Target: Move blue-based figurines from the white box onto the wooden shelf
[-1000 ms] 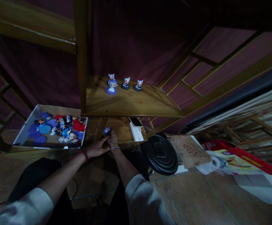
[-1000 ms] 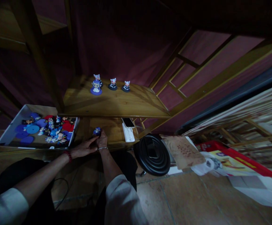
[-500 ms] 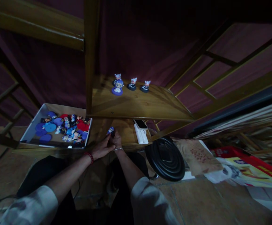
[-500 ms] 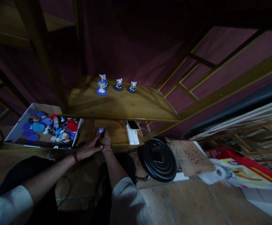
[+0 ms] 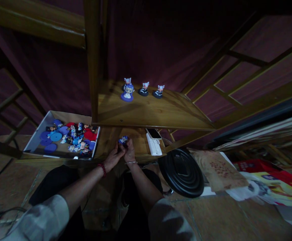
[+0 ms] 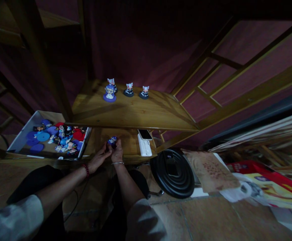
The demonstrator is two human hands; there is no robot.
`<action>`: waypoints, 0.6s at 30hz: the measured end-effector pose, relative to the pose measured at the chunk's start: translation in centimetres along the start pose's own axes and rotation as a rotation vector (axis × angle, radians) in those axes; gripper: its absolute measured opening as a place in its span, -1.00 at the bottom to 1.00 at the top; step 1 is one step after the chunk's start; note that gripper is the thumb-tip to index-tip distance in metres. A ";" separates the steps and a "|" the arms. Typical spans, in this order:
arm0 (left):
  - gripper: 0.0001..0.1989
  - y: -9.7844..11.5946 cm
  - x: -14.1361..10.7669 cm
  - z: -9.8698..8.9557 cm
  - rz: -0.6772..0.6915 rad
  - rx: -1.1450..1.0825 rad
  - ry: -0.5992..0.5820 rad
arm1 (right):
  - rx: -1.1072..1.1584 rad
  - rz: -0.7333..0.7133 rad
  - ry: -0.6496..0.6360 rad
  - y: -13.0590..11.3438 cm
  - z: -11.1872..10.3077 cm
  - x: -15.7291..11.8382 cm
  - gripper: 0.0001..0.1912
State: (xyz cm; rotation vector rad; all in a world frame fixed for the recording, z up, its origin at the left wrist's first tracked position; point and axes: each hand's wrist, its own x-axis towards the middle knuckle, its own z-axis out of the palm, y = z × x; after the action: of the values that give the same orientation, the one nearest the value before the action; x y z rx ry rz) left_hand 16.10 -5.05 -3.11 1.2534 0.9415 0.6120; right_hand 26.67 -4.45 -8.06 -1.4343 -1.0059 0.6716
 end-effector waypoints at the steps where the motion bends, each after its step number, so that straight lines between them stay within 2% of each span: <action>1: -0.26 0.0 0.0 0.1 -0.024 -0.008 0.014 | 0.046 0.024 0.002 0.0 0.0 -0.3 -0.49; 3: -0.29 -0.1 -0.1 0.2 -0.060 -0.025 0.035 | 0.081 0.080 0.035 0.1 0.0 -0.8 -0.48; 7: -0.33 -0.6 -0.4 0.4 -0.087 -0.077 0.042 | -0.033 0.122 0.082 -0.5 -0.5 -1.8 -0.51; 10: -0.37 -0.9 -0.4 0.8 -0.055 -0.183 0.025 | -0.142 0.127 0.069 -1.3 -1.1 -2.3 -0.66; 13: -0.41 -1.0 -0.3 1.2 -0.009 -0.315 0.003 | -0.250 0.114 0.116 -2.1 -1.7 -2.6 -0.74; 18: -0.46 -0.2 -0.1 1.5 0.035 -0.437 -0.047 | -0.350 0.020 0.151 -3.1 -2.8 -2.6 -0.74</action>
State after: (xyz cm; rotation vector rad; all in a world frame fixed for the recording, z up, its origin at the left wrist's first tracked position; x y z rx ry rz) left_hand 17.34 -5.99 -3.20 0.8893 0.6994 0.7658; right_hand 27.31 -8.30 -5.08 -1.7727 -1.0251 0.4056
